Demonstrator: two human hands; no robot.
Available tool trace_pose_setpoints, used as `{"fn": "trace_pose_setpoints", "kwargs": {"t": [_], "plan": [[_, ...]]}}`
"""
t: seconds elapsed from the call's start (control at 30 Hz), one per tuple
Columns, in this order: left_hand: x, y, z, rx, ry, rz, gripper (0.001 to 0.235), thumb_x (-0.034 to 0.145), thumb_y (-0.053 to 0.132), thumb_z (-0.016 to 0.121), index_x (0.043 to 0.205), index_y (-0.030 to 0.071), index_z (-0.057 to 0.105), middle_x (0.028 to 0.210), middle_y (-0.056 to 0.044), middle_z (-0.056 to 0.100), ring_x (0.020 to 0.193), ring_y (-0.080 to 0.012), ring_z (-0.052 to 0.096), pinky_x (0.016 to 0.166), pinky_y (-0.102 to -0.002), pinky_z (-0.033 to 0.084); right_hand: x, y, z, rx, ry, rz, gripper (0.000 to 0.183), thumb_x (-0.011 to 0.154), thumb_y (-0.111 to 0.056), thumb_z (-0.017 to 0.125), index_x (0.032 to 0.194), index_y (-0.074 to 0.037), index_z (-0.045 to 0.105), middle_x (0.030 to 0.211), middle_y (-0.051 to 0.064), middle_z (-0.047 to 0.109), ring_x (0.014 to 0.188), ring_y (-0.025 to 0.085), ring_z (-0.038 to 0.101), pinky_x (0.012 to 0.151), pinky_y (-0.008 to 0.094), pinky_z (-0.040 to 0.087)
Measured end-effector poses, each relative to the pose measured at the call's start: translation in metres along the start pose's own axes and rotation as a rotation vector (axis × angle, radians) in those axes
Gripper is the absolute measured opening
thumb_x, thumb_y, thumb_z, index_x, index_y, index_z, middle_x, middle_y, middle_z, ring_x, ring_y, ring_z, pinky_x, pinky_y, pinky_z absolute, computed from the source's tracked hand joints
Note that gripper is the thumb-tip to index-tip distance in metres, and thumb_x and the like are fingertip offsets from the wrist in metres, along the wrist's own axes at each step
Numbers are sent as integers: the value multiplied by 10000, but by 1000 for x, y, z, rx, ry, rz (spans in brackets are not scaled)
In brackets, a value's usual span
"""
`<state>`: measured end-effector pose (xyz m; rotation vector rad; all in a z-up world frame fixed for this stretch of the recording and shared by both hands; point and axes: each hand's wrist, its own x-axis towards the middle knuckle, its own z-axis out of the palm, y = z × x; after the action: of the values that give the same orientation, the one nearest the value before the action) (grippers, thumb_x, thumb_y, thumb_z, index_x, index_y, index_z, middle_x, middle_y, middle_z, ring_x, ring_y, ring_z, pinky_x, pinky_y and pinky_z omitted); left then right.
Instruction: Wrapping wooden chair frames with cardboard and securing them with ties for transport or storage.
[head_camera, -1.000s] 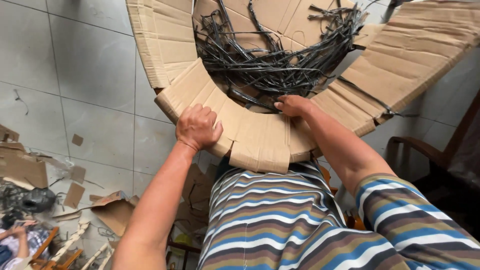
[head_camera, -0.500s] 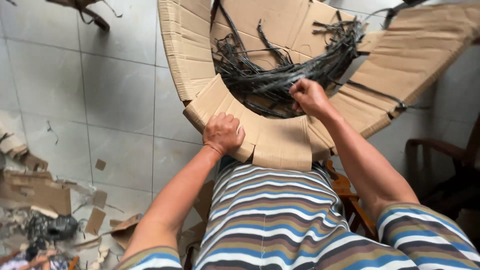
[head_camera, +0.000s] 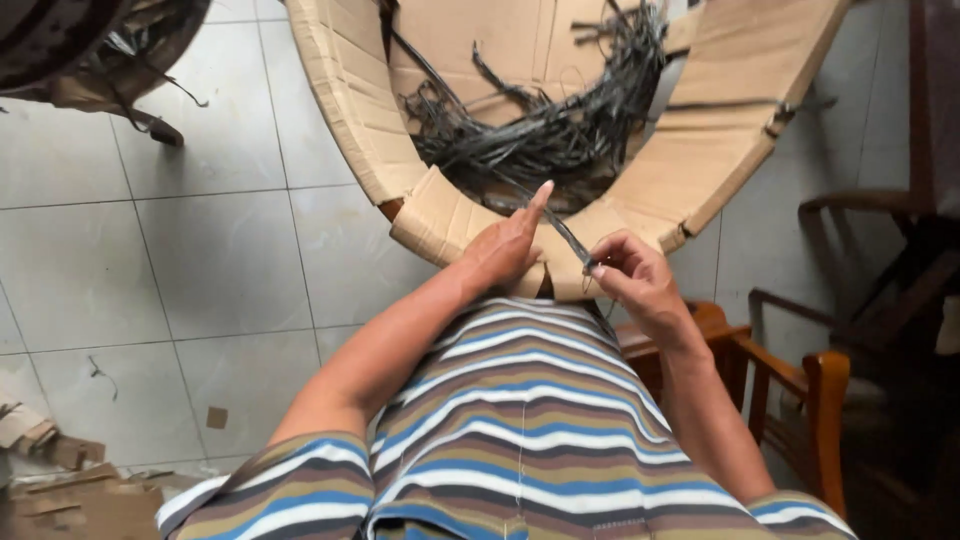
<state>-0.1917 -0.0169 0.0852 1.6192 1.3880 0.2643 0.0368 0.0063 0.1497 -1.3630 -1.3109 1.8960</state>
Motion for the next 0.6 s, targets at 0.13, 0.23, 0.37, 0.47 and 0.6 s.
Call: {"fn": "trace_pose_setpoints", "kwargs": {"t": [0.13, 0.23, 0.37, 0.47, 0.6], "plan": [[23, -19, 28, 67, -64, 39, 790, 994, 135, 599, 1619, 250, 129, 1297, -234, 649, 1143, -499, 672, 1003, -600, 554, -43, 17, 12, 56, 4, 38, 262, 821, 44, 683, 1081, 32, 660, 887, 141, 662, 724, 149, 598, 573, 234, 451], [44, -48, 68, 206, -35, 108, 311, 937, 247, 592, 1240, 178, 601, 983, -158, 748, 962, -392, 744, 874, -514, 603, -71, 8, 12, 206, 72, 3, 219, 815, 22, 688, 1027, 16, 633, 942, 122, 684, 753, 104, 633, 512, 169, 443], [63, -71, 82, 265, 41, 94, 168, 945, 294, 548, 1006, 170, 643, 792, -133, 721, 800, -378, 760, 719, -491, 633, -84, 15, -40, 473, 106, -169, 222, 800, 83, 629, 986, 0, 540, 1002, 225, 634, 804, 228, 713, 575, 220, 517], [50, -50, 65, 270, 20, 56, 179, 940, 178, 488, 979, 101, 645, 826, -178, 725, 798, -410, 738, 688, -520, 601, -102, -5, -70, 528, 165, -213, 210, 820, 53, 603, 996, -58, 573, 969, 155, 649, 781, 190, 693, 616, 203, 540], [43, -38, 63, 234, -34, -36, 265, 979, 176, 407, 1072, 50, 621, 927, -243, 732, 848, -477, 691, 700, -606, 538, -125, 16, -123, 439, 406, -130, 215, 806, -10, 577, 1008, -83, 584, 921, 87, 578, 810, 158, 595, 712, 196, 536]]}}
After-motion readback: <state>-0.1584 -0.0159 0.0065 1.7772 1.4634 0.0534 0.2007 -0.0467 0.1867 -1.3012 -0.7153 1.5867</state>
